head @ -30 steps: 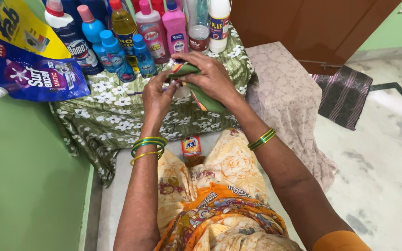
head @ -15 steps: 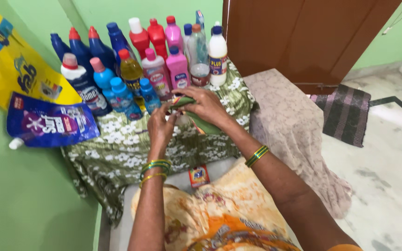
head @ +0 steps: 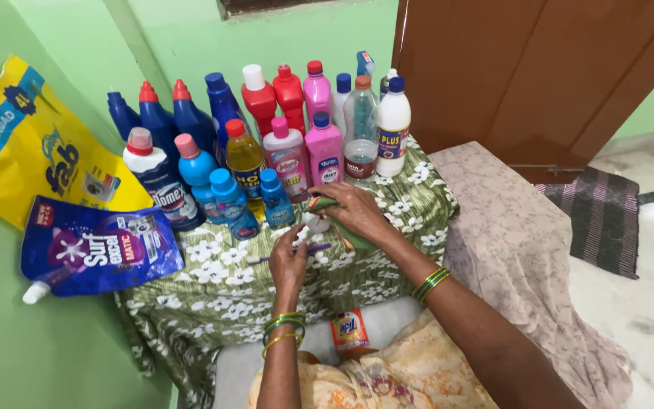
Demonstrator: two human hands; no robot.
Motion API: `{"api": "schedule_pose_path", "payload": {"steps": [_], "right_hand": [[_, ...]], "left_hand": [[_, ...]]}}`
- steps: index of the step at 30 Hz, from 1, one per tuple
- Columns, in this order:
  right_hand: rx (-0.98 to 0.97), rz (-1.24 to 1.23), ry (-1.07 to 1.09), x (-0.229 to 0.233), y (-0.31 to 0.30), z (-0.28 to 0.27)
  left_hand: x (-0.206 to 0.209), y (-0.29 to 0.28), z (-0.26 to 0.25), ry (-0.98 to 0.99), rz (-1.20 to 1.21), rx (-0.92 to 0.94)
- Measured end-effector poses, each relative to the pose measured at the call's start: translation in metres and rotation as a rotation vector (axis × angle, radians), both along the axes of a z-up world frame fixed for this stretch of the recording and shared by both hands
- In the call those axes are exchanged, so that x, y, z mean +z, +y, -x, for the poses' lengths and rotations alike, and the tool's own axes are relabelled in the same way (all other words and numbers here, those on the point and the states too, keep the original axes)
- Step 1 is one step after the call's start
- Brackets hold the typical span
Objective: The person sits on the floor and wipes several cleaning product containers with a cloth. They clean a blue pouch, a white spray bottle, and an orange detergent packet, then place each item back on the table.
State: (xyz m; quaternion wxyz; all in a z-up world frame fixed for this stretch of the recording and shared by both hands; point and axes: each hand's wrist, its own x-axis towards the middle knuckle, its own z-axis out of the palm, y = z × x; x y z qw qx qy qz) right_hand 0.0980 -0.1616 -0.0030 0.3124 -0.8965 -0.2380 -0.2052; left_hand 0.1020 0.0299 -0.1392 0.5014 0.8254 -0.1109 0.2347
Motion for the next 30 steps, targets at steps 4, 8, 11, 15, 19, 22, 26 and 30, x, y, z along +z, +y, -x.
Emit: {"api": "schedule_pose_path", "payload": {"steps": [4, 8, 11, 15, 19, 22, 26, 30], "right_hand": [[0.011, 0.032, 0.014, -0.006, -0.001, -0.022], [0.009, 0.019, 0.004, -0.013, 0.001, -0.045], [-0.004, 0.005, 0.036, -0.019, 0.005, -0.056], [0.002, 0.013, 0.083, -0.023, 0.008, -0.064], [0.017, 0.004, 0.095, -0.024, 0.008, -0.067], [0.018, 0.009, 0.108, -0.022, 0.009, -0.068], [0.058, -0.001, 0.115, -0.021, 0.007, -0.066], [0.041, -0.008, 0.162, -0.02, 0.007, -0.063]], "left_hand": [[-0.007, -0.005, -0.01, -0.019, 0.052, 0.023], [-0.015, -0.012, -0.012, -0.028, 0.056, 0.064], [-0.019, -0.015, -0.011, -0.089, -0.004, 0.083], [-0.021, -0.014, -0.01, -0.13, -0.052, 0.057], [-0.02, -0.012, -0.008, -0.143, -0.085, 0.072], [-0.016, -0.011, -0.007, -0.094, -0.095, 0.084], [-0.013, -0.011, -0.005, -0.063, -0.112, 0.081], [-0.013, -0.012, -0.003, -0.066, -0.127, 0.071]]}}
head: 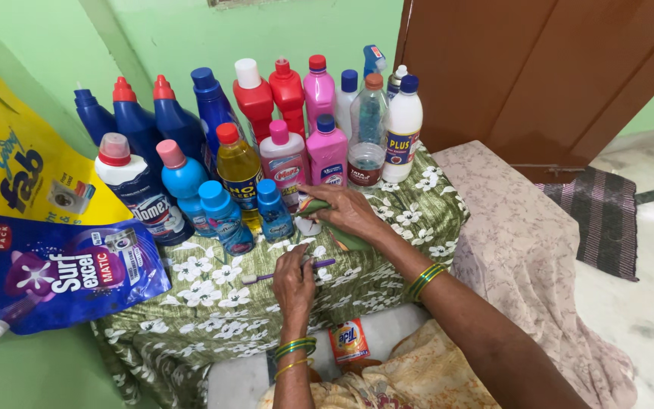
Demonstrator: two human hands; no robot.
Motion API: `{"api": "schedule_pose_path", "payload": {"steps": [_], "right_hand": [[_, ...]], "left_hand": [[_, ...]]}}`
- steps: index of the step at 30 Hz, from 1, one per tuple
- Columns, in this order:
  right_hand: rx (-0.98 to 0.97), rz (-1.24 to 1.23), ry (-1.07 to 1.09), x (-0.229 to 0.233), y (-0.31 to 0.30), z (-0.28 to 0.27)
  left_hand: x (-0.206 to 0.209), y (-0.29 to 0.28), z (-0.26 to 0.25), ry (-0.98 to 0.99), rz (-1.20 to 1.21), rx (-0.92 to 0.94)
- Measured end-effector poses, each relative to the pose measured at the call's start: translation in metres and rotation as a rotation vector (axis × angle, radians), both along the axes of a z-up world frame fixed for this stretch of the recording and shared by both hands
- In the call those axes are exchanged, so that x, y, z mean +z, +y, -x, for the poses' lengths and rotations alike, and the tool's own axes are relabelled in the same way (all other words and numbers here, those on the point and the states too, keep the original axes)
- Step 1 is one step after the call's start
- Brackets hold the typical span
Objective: The person sits on the floor and wipes several cleaning product containers with a cloth. They clean a blue pouch, a white spray bottle, and an orange detergent packet, then place each item back on the table.
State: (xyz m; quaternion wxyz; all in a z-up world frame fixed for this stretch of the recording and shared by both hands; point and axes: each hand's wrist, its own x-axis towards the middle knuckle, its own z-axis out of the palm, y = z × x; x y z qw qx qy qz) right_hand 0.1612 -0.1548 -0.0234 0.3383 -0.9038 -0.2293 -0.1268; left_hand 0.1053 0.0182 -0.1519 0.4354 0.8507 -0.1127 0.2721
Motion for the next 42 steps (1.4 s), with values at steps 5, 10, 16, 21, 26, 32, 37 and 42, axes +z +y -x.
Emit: {"api": "schedule_pose_path", "payload": {"steps": [5, 10, 16, 21, 26, 32, 37, 42], "right_hand": [[-0.02, -0.044, -0.007, 0.002, 0.003, 0.007], [-0.072, -0.083, 0.058, -0.003, 0.001, 0.019], [-0.147, -0.116, -0.094, -0.035, 0.007, 0.039], [-0.011, -0.115, -0.144, -0.063, 0.012, 0.04], [0.005, -0.015, -0.047, -0.066, 0.01, 0.02], [0.141, 0.143, -0.033, -0.057, 0.008, 0.01], [0.115, 0.09, -0.076, -0.061, 0.006, 0.002], [0.027, -0.022, -0.079, -0.076, -0.001, -0.009]], "left_hand": [[-0.003, 0.002, 0.001, -0.003, -0.093, -0.022], [-0.011, 0.008, 0.001, -0.028, -0.312, -0.023], [-0.017, 0.009, 0.0, 0.036, -0.338, -0.024], [-0.023, 0.008, -0.005, 0.037, -0.295, 0.026], [-0.017, 0.012, -0.012, 0.007, -0.307, 0.021], [-0.002, 0.017, -0.012, -0.086, -0.371, -0.056], [0.008, 0.017, -0.013, -0.164, -0.265, -0.078], [0.003, 0.006, -0.023, -0.161, -0.169, -0.169]]}}
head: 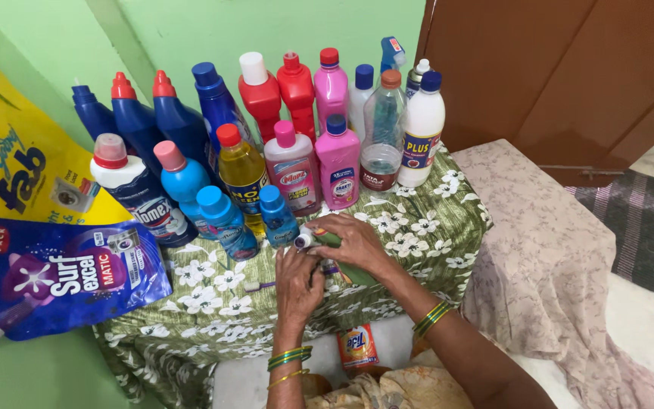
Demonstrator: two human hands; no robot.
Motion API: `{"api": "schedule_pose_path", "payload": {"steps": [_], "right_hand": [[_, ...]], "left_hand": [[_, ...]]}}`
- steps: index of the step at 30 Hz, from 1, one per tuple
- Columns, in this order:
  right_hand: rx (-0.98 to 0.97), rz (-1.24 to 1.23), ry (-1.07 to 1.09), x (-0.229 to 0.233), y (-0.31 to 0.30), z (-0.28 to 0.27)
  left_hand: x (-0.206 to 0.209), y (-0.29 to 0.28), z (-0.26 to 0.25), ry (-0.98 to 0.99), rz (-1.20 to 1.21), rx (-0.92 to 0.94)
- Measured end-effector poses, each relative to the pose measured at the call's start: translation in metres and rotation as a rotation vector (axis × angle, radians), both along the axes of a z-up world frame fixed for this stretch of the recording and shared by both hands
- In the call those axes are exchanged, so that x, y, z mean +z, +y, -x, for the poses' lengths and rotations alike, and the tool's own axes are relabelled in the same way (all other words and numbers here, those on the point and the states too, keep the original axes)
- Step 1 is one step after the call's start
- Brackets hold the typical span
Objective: The person sits on the floor and wipes several cleaning product containers with a cloth. They clean a blue pouch, a white spray bottle, and an orange detergent packet, then place each item back on the table.
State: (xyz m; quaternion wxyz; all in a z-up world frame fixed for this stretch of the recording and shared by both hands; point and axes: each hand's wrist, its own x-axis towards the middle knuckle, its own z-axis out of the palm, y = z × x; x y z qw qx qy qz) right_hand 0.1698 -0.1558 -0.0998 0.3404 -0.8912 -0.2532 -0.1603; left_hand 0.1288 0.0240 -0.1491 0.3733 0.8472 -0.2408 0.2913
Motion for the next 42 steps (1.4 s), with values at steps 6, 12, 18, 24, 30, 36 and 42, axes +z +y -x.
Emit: {"api": "schedule_pose_path", "payload": {"steps": [6, 12, 18, 24, 30, 36, 42], "right_hand": [[-0.082, -0.034, -0.069, -0.011, -0.009, -0.013], [-0.096, -0.109, 0.001, -0.013, -0.016, -0.023], [-0.137, -0.028, 0.061, -0.009, -0.012, -0.025], [-0.153, 0.116, -0.003, -0.003, -0.009, -0.023], [-0.168, 0.143, -0.046, -0.003, 0.0, -0.021], [-0.099, 0.044, -0.034, -0.007, -0.007, -0.025], [-0.173, -0.167, 0.171, -0.023, -0.015, -0.038]], "left_hand": [[-0.009, -0.01, -0.015, 0.023, 0.069, -0.093], [-0.009, -0.014, -0.023, 0.103, 0.305, -0.13], [-0.004, -0.02, -0.027, 0.176, 0.423, -0.032], [-0.013, -0.025, -0.029, 0.211, 0.468, 0.074], [-0.021, -0.026, -0.033, 0.192, 0.473, 0.121], [-0.016, -0.026, -0.029, 0.273, 0.58, -0.022], [-0.015, -0.027, -0.029, 0.268, 0.616, -0.123]]}}
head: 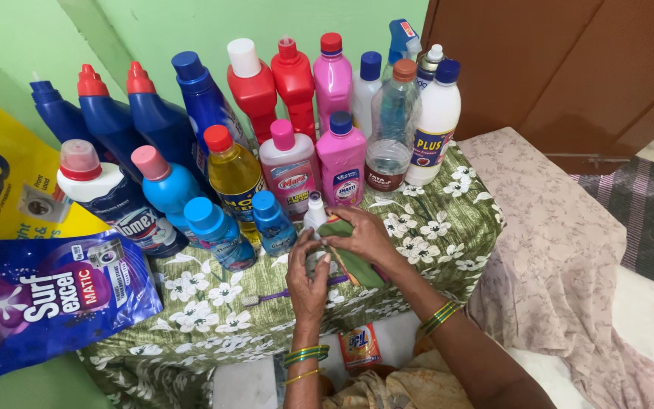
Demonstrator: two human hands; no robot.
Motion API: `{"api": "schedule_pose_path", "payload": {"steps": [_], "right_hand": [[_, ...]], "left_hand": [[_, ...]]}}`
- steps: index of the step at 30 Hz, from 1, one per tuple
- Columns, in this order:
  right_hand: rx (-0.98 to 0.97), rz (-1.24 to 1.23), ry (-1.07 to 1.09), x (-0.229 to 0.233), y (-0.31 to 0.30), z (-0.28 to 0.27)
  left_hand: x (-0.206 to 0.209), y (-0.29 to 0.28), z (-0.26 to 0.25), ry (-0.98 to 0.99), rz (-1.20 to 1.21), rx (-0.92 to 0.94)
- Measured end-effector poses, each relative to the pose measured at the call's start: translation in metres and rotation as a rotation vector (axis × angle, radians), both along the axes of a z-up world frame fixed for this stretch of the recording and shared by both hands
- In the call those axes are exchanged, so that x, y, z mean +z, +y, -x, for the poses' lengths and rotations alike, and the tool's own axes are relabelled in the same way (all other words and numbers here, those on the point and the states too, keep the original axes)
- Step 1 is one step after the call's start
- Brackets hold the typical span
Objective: The person sits on the floor and wipes several cleaning product containers with a cloth. They clean a blue pouch, a white spray bottle, and an orange detergent packet, then place each item back on the table.
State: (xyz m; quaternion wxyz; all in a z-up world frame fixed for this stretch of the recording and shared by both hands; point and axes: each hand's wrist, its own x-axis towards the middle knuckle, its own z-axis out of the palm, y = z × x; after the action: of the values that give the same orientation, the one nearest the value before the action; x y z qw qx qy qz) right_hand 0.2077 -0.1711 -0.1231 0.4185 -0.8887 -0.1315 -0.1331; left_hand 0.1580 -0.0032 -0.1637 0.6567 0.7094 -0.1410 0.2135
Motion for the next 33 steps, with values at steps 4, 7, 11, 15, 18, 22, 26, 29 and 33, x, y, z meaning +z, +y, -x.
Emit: {"api": "schedule_pose_path", "payload": {"steps": [4, 7, 11, 15, 18, 22, 26, 29, 33], "right_hand": [[-0.006, -0.072, -0.008, -0.015, -0.004, -0.009], [-0.021, -0.163, 0.094, -0.024, -0.005, -0.015], [-0.082, -0.222, 0.179, -0.028, -0.004, -0.02], [-0.118, -0.15, 0.088, -0.023, 0.0, -0.018], [-0.108, -0.209, 0.109, -0.021, 0.002, -0.016], [-0.055, -0.243, 0.191, -0.023, -0.002, -0.02], [0.051, -0.432, 0.288, -0.035, -0.005, -0.028], [0.128, -0.528, 0.314, -0.044, -0.007, -0.033], [0.13, -0.49, 0.297, -0.049, -0.009, -0.036]], "left_hand": [[0.001, -0.001, -0.001, -0.001, -0.017, -0.024], [0.003, -0.003, -0.001, -0.014, -0.049, -0.035], [0.006, -0.004, 0.0, 0.015, -0.041, -0.066], [0.005, -0.004, -0.001, 0.015, -0.068, -0.067], [0.003, -0.004, -0.001, 0.039, -0.022, -0.07], [-0.001, 0.0, -0.001, 0.003, -0.097, 0.093], [0.0, 0.003, -0.003, 0.016, -0.3, 0.217], [0.001, 0.003, -0.003, 0.018, -0.332, 0.23], [0.003, 0.002, -0.001, 0.014, -0.342, 0.237]]}}
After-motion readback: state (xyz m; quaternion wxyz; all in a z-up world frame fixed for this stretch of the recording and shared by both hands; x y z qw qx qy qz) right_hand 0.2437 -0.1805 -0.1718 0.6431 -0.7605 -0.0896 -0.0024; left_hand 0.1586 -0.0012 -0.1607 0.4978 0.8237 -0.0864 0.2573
